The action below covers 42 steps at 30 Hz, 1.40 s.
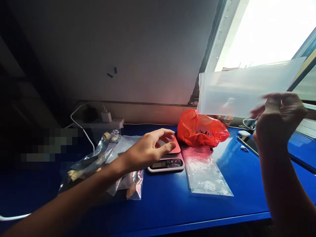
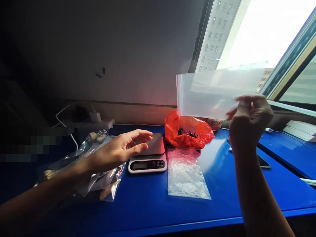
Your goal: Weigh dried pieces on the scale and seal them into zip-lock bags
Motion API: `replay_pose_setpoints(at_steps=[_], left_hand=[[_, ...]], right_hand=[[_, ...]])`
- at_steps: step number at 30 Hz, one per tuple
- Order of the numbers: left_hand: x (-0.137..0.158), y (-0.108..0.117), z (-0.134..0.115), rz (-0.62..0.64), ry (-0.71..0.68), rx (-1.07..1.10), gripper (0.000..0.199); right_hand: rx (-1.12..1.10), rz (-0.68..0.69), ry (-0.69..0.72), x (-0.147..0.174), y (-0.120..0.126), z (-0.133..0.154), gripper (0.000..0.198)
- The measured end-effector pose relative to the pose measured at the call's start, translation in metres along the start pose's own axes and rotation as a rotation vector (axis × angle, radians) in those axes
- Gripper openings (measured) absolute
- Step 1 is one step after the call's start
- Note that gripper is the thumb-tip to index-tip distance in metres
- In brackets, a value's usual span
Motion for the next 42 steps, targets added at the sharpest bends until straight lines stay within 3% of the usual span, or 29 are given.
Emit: replay_pose_setpoints(at_steps=[2,4,8,13,15,21,25,28,33,38,40,42], left_hand=[[0.008,-0.005,0.003,0.009,0.01,0.088,0.044],[0.012,-0.009,0.007,-0.017,0.01,0.167,0.045],[0.019,-0.003,0.021,-0.195,0.002,0.288,0.029],[0.034,0.017,0.05,-0.497,-0.003,0.482,0.026],[0.038,0.02,0.059,-0.547,0.013,0.557,0.028],[0.031,0.027,0.056,-0.461,0.052,0.416,0.028],[0.024,0.042,0.048,-0.427,0.077,0.23,0.024],[0.022,0.047,0.047,-0.373,0.08,0.206,0.02],[0.022,0.038,0.054,-0.268,0.139,0.233,0.017],[0.013,0.013,0.05,0.028,0.217,0.085,0.014],[0.012,0.008,0.046,0.046,0.215,-0.016,0.018],[0.013,0.006,0.041,0.02,0.195,-0.069,0.02]], right_hand=[[-0.214,0.068,-0.113,0.028,-0.014,0.003,0.011],[-0.433,0.264,-0.224,0.058,-0.041,0.01,0.012],[-0.603,0.59,-0.356,0.11,-0.084,0.023,0.02],[-0.828,0.826,-0.398,0.132,-0.093,0.025,0.018],[-0.91,0.889,-0.435,0.135,-0.093,0.026,0.017],[-0.943,1.063,-0.522,0.148,-0.098,0.023,0.019],[-0.975,0.991,-0.466,0.129,-0.091,0.012,0.025],[-0.993,0.953,-0.49,0.113,-0.082,0.003,0.034],[-0.994,1.191,-0.61,0.123,-0.086,0.009,0.035],[-0.965,1.411,-0.457,0.136,-0.095,0.023,0.036],[-0.815,1.397,-0.343,0.135,-0.097,0.024,0.034],[-0.616,1.298,-0.186,0.132,-0.097,0.03,0.032]])
Point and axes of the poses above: each hand's wrist, its own x-axis away from the middle knuckle, its own y-axis out of the back of the hand, z = x × y, the point moved 6 cm from there along -x, towards the middle knuckle, and after that the axes turned 14 degrees about z, right-handed, at the moved point
